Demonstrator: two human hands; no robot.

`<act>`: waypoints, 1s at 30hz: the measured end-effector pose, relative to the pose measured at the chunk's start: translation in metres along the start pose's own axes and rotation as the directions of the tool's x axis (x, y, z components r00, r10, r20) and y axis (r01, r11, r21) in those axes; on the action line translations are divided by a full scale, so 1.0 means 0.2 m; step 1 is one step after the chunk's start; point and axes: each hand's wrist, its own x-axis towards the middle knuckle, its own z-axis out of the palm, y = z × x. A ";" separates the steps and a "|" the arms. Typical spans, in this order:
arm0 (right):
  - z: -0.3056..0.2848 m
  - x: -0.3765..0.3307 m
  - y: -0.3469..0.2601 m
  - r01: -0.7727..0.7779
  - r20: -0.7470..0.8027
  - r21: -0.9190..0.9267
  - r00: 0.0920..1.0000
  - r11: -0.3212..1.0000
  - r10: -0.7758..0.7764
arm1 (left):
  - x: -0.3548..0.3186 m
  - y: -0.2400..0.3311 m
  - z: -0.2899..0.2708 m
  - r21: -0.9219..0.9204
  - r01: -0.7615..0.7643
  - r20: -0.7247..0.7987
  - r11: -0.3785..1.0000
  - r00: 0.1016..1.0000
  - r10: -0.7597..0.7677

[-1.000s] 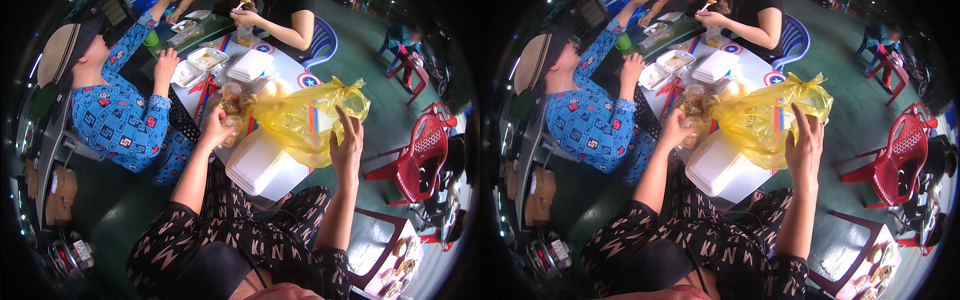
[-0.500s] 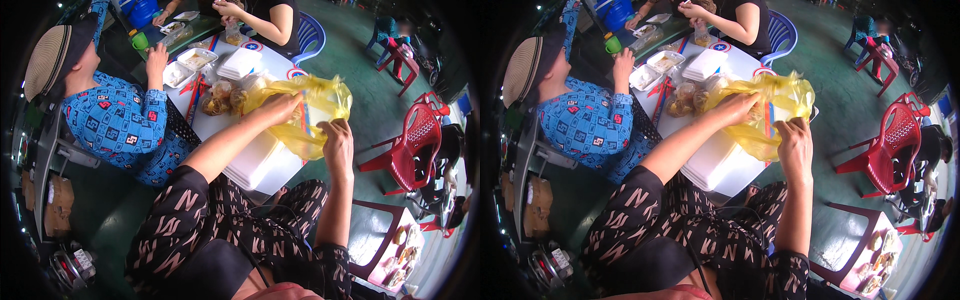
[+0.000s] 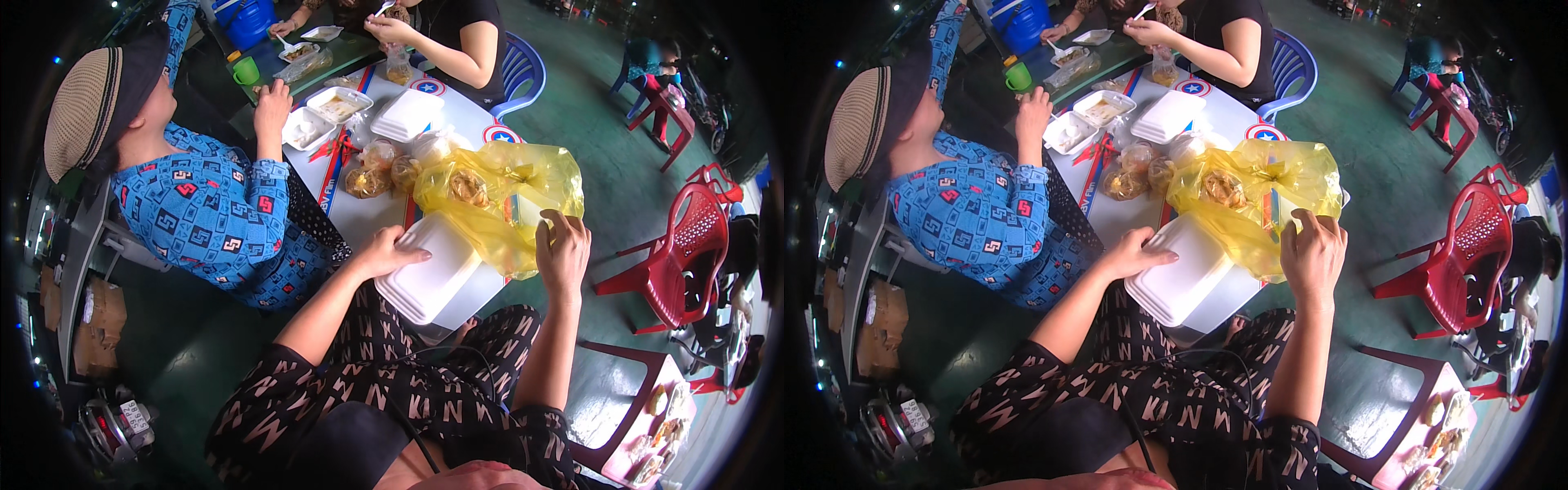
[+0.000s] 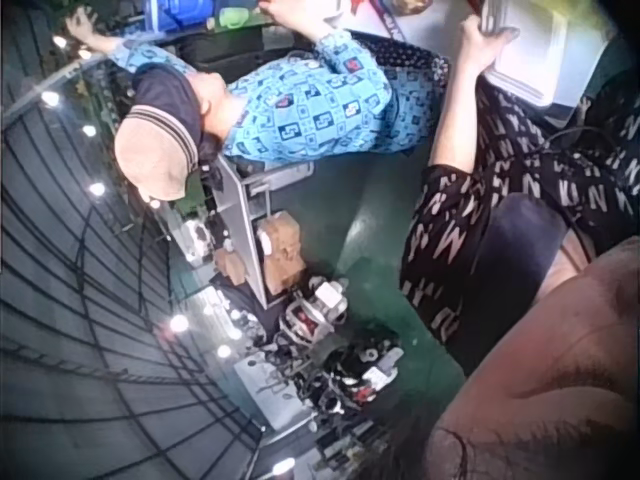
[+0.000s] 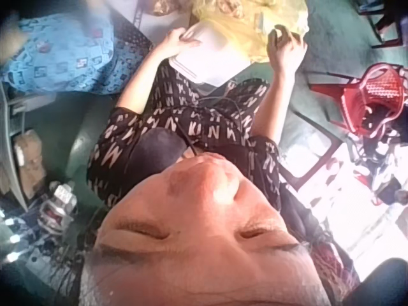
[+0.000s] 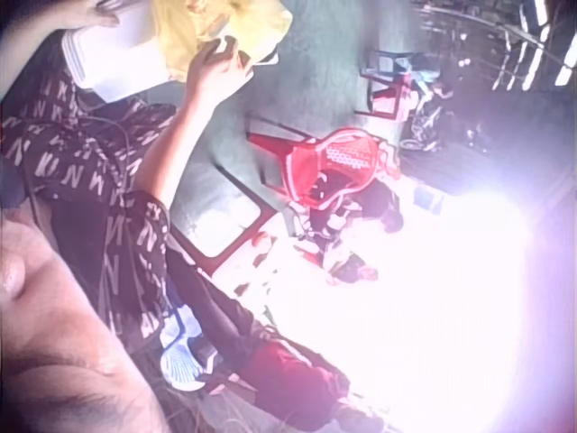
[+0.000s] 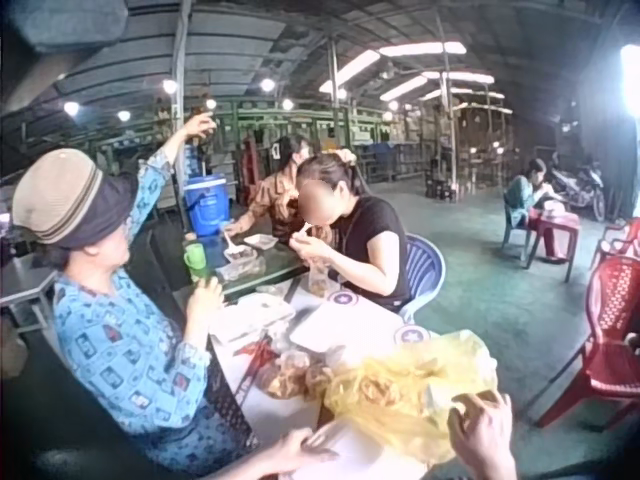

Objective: The person unpacks food items from a yellow plastic bag and white styrofoam containers at a table. They remove wrapped food items and place them on the table, then open a styrofoam container to reveal cooked food inside.

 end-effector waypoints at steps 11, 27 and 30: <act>-0.02 -0.01 0.08 -0.089 0.247 -0.186 0.960 0.979 0.134 | 0.00 0.07 -0.16 -0.725 0.305 0.424 0.618 0.904 0.050; -0.05 -0.09 -0.08 0.058 0.276 -0.213 0.961 0.975 0.003 | 0.69 0.38 0.46 -0.931 0.309 0.301 0.195 0.951 -0.070; -0.07 -0.12 -0.12 0.054 0.273 -0.152 0.962 0.987 -0.011 | 0.81 0.38 0.71 -0.969 0.195 0.133 0.149 0.928 -0.348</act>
